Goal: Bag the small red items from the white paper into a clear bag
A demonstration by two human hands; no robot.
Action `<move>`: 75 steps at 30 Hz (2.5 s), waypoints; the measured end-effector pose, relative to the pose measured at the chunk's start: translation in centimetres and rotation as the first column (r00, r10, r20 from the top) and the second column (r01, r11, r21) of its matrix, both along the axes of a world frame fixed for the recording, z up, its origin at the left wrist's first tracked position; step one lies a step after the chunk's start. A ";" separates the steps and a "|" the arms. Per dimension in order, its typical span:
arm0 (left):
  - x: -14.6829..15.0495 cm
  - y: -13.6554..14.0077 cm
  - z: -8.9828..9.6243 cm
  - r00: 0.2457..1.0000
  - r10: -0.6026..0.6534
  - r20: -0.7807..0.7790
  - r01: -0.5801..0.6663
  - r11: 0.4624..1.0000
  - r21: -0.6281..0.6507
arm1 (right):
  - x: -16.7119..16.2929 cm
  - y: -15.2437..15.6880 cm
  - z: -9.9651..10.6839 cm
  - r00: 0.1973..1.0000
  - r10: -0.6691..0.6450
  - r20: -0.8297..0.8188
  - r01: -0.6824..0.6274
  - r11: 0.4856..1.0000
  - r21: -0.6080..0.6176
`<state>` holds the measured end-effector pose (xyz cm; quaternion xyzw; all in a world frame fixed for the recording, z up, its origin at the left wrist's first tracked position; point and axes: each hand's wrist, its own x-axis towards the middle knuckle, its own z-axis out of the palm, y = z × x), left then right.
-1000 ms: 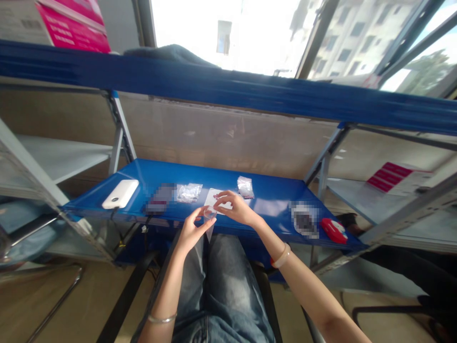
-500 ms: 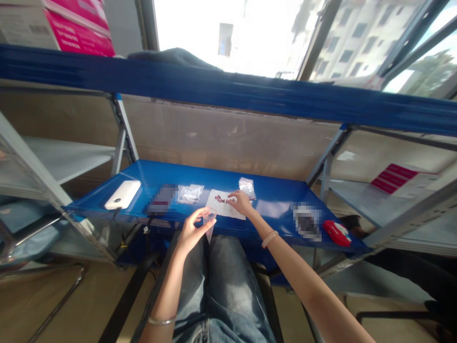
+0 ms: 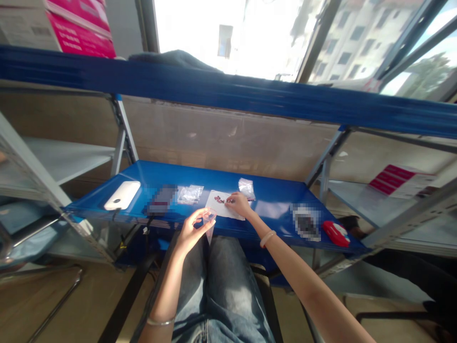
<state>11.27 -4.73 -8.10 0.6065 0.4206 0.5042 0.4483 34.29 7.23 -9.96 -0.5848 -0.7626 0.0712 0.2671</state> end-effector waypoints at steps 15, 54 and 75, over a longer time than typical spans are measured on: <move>0.2 0.4 0.5 0.845 -0.040 0.533 0.139 0.979 -0.148 | 0.1 -1.7 1.6 0.994 0.033 -0.102 -0.029 0.999 0.042; 0.1 0.3 0.5 0.797 -0.078 0.600 0.332 0.886 -0.325 | -1.4 -5.4 7.0 0.919 0.193 -0.343 -0.223 0.974 -0.050; 1.0 -0.7 0.8 0.822 -0.235 0.518 0.407 0.879 -0.248 | -3.6 -9.3 12.4 0.678 0.606 -0.415 -0.726 0.641 -0.249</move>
